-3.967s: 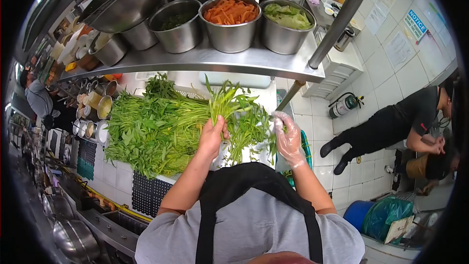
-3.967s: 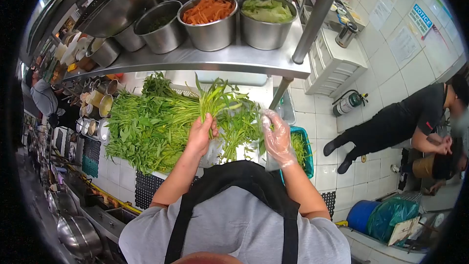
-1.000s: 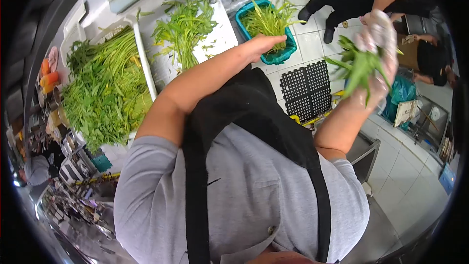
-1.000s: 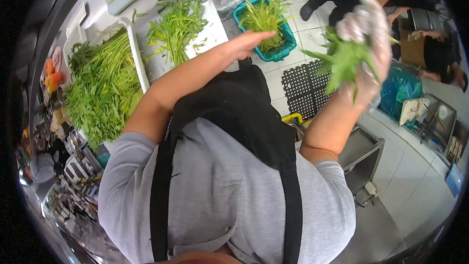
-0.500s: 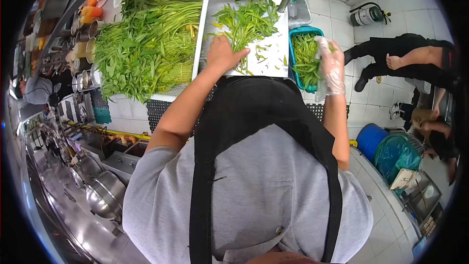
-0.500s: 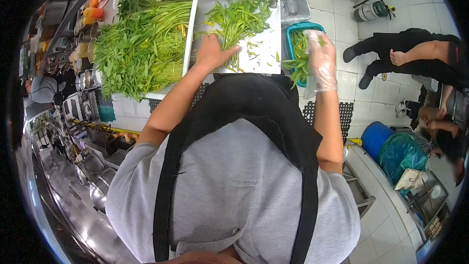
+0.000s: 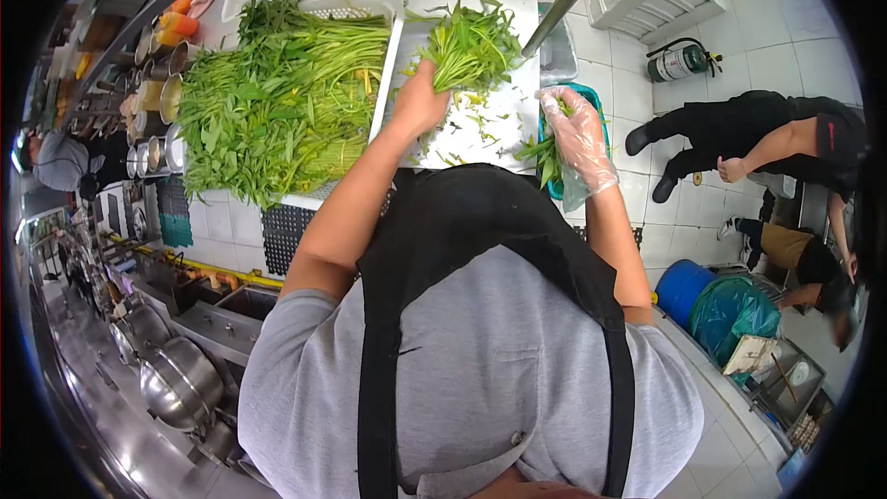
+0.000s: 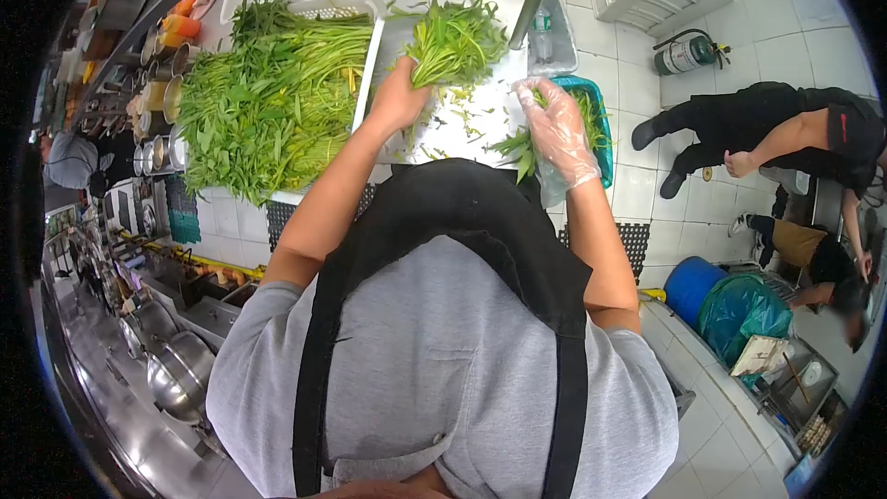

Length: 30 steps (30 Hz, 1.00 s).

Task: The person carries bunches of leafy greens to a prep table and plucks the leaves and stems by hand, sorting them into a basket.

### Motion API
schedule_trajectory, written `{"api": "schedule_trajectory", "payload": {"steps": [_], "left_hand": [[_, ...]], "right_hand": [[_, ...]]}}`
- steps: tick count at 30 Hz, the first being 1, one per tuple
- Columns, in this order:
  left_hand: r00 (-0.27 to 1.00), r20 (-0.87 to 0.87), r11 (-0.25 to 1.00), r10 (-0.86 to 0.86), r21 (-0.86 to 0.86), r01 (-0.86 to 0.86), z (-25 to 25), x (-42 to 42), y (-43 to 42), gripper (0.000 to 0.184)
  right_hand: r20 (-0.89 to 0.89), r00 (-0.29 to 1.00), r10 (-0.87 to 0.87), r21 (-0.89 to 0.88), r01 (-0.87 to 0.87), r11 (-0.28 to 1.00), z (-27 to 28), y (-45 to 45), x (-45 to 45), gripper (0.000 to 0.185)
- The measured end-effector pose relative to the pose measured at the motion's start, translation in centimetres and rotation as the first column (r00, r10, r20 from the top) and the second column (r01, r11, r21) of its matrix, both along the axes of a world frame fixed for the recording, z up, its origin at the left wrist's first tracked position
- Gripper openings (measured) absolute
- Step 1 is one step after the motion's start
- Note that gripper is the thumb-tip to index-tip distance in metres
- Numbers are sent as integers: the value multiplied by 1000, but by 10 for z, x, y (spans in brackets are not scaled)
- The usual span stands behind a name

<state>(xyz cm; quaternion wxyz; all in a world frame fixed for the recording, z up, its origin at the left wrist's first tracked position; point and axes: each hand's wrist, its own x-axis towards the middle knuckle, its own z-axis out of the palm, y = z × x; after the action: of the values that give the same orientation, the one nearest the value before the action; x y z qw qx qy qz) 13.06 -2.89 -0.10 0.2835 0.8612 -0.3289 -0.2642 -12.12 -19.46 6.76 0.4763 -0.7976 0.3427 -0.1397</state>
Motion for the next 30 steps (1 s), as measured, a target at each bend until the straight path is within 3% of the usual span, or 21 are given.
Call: {"api": "schedule_trajectory", "payload": {"steps": [3,7,9,12,14,16,18,20,22,24,25,26,28,30], "left_hand": [[995,96,987,-24,-154,38,3,-1,12,54],[994,72,990,-84,-105,91,26,-1,15,49],[995,56,997,-78,13,77,43,-6,14,50],[996,87,996,-6,-89,14,13,-2,14,64],[995,97,980,-21,-194,39,7,2,12,61],[993,119,996,-2,-86,12,23,-8,14,54],[988,151,991,14,-136,6,25,-14,15,48],[975,224,990,3,-137,28,30,-18,15,41],[968,250,986,3,-164,39,38,-23,14,38],[961,277,981,6,-189,49,45,-29,14,36],[946,324,980,1,-187,63,48,-31,13,34],[929,371,980,-3,-183,76,49,-33,13,32],[907,421,979,-10,-180,94,48,-35,13,31],[879,476,978,-9,-178,106,46,-35,13,30]], "right_hand": [[-37,989,-147,11,147,989,5,-6,-3,31],[24,985,-174,0,174,985,24,-8,1,31],[52,986,-161,-14,162,987,14,-5,4,30],[141,986,-90,-56,99,993,18,1,11,27],[109,991,-78,-76,87,993,30,8,14,26],[115,991,-63,-101,75,992,32,8,19,26],[114,992,-51,-120,65,991,35,7,24,26],[109,994,-6,-254,34,966,43,3,31,26],[87,996,0,-248,22,969,44,-1,39,27],[70,992,103,-197,-87,977,42,-6,51,30],[44,997,67,7,-67,998,43,-4,53,32],[47,997,67,5,-67,998,43,-4,56,32],[-13,1000,14,307,-9,952,37,-5,63,35],[47,999,-13,304,-2,953,29,-5,67,34]]}}
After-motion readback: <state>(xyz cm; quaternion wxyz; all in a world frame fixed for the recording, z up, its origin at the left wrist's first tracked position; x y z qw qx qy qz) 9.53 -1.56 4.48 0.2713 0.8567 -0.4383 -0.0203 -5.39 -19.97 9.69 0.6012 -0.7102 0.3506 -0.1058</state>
